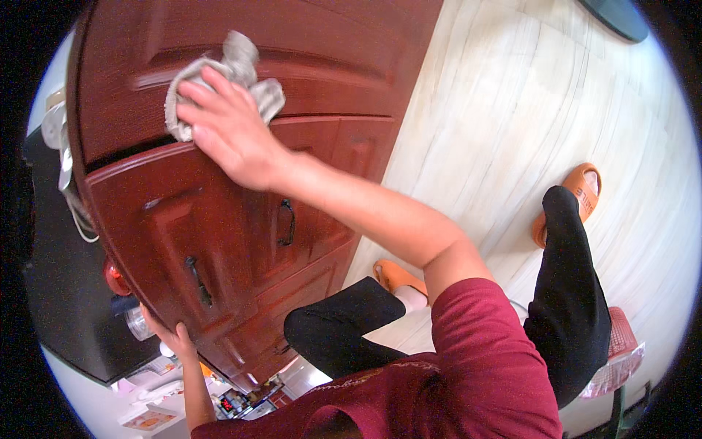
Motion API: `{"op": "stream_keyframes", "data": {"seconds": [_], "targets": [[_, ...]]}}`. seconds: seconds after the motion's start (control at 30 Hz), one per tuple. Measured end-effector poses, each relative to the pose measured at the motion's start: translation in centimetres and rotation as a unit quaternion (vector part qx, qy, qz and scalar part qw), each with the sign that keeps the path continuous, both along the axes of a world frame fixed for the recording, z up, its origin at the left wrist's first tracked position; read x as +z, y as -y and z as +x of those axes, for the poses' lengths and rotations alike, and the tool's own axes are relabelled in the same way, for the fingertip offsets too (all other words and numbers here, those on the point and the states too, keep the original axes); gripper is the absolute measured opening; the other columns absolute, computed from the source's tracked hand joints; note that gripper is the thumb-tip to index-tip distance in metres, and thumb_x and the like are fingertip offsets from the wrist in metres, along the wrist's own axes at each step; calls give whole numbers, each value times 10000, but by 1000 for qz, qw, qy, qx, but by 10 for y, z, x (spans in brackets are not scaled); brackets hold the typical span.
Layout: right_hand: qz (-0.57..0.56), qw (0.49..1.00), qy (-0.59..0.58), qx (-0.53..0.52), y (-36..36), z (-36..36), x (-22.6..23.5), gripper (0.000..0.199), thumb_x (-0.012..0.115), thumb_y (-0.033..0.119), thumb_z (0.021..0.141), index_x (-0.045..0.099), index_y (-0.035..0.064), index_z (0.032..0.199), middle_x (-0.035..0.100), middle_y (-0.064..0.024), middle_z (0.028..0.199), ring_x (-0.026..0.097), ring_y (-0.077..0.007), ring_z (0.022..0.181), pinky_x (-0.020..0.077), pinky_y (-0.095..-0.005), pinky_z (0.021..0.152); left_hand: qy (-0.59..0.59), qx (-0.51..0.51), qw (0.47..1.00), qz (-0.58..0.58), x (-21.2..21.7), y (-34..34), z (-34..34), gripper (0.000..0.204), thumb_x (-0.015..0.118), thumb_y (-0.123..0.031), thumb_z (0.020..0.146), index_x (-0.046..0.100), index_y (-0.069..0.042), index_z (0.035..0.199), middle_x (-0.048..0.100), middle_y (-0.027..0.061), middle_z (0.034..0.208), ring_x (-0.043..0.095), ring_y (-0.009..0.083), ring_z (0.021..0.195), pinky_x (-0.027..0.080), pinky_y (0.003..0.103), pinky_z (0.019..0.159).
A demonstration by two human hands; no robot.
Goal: The person wipes the exterior surfaces and handles of a wooden cabinet and the top of the side counter using a cloth.
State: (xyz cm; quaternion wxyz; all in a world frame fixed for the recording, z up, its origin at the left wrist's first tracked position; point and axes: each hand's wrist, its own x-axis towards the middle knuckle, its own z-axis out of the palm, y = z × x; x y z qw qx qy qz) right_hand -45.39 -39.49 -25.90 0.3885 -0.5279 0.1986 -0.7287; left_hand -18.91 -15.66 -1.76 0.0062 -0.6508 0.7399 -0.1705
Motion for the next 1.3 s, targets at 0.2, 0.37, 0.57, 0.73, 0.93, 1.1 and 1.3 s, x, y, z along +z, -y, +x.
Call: {"op": "stream_keyframes", "data": {"seconds": [0.2,0.37,0.57,0.73,0.93,1.1,1.3], "targets": [[-85,974,-186,-94,28,-35,-43,403,393,303,929,489,127,1279,292,-69,1449,183,-270,1367,197,-434,1083,26,-43,999,-8,2,14,-19,757,469,-537,841,253,-50,1379,299,217,1396,286,374,1285,193,479,1046],[-156,907,-351,-172,30,-38,-88,372,553,257,826,535,113,1168,376,-98,1374,294,-299,1305,269,-450,1042,32,-46,998,-7,4,3,-11,743,496,-501,834,267,-47,1376,301,221,1395,298,379,1283,200,478,1039],[-274,856,-365,-241,65,-47,-4,443,604,298,791,498,232,1216,380,-14,1386,329,-259,1290,293,-407,1008,50,-66,997,-9,7,12,-18,729,517,-463,820,270,-63,1377,310,221,1389,316,383,1273,209,481,1034],[-351,850,-303,-252,71,-29,114,426,554,342,832,480,291,1248,342,94,1409,294,-134,1304,272,-334,1009,64,-48,997,5,10,1,-12,718,486,-485,835,264,-66,1374,301,205,1398,297,363,1289,203,471,1045],[-306,852,-341,-253,72,-37,59,430,590,289,797,494,277,1216,345,49,1415,297,-194,1307,276,-352,1010,54,-67,996,-19,12,12,-22,711,533,-456,809,311,-62,1358,338,229,1370,359,393,1244,263,484,1015],[-319,836,-370,-248,61,-41,26,440,583,244,772,490,255,1202,362,27,1410,320,-208,1299,288,-359,1001,58,-59,997,-11,14,7,-19,734,548,-470,801,309,-63,1363,339,229,1369,352,397,1245,263,488,1013],[-379,831,-347,-212,78,-39,110,515,525,124,768,464,207,1273,298,33,1448,295,-200,1325,300,-359,1022,42,-66,997,-13,13,9,-19,723,553,-459,802,317,-65,1360,340,226,1369,351,402,1242,267,496,1006]]}}
